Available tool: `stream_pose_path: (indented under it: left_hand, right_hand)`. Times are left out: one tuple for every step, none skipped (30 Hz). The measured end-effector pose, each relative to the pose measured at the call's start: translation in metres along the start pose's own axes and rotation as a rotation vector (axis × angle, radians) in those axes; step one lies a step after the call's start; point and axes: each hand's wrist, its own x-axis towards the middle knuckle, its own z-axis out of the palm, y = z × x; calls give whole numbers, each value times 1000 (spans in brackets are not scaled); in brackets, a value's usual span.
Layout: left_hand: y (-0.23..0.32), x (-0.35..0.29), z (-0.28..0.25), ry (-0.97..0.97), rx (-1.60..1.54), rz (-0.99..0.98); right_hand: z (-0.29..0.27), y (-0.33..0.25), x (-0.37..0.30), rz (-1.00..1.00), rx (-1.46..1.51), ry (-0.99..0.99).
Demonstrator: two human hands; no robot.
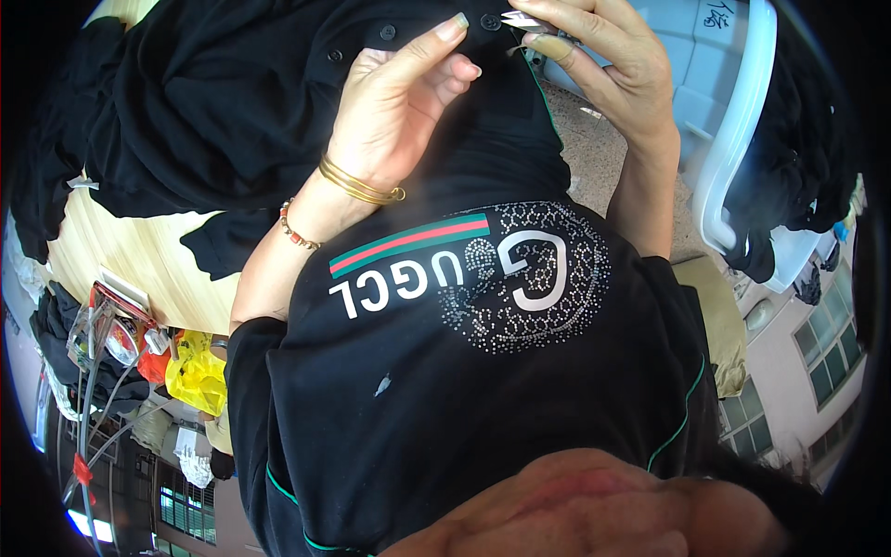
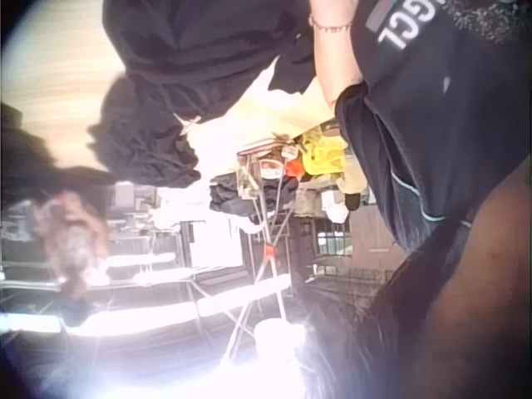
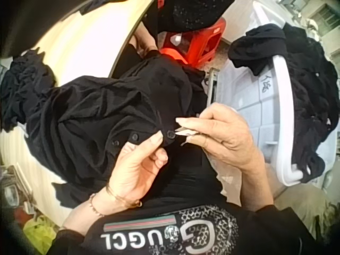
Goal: Trimming loose threads from black garments using small thread snips.
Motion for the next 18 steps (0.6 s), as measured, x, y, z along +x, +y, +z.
stream_pose_path:
  left_hand:
    - [0,0,0,0,1,0]
    - [0,0,0,-5,2,1]
    - [0,0,-1,-10,2,3]
    - [-1,1,-1,-11,2,2]
    - [-1,1,0,-11,5,1]
    - [-1,0,0,-9,9,2]
    - [-1,1,-3,-8,9,4]
    - [-2,2,-9,6,18,15]
    - [-3,3,-13,18,27,25]
    - [-3,2,-13,19,26,26]
    - [-3,2,-12,15,24,29]
    - [-3,2,-12,10,22,31]
    - [-3,2,-12,11,22,30]
    - [-3,1,-11,20,27,27]
    - [-3,1,-11,29,33,23]
    - [-4,2,-11,28,33,23]
    - [-4,2,-11,27,40,25]
    - [-4,1,-12,27,46,29]
  right_hand:
    - [0,0,0,0,0,1]
    - [0,0,0,-4,2,3]
    - [0,0,-1,-9,3,5]
    - [0,0,-1,-8,2,6]
    - [1,-1,-2,-1,1,13]
    - [1,-1,-2,4,4,19]
    - [1,-1,-2,3,5,19]
    - [1,-2,-2,0,14,16]
    - [1,-2,-1,-2,23,13]
    - [1,-1,-1,-2,23,12]
    - [1,-1,-1,-2,21,8]
    - [1,-1,-1,0,18,4]
    - [2,-1,-1,1,18,4]
    - [2,-1,-2,-3,10,4]
    - [2,-1,-2,-8,3,6]
    - [2,-1,-2,-8,2,6]
    - [3,-1,-2,-9,11,3]
    - [3,0,-2,-13,21,0]
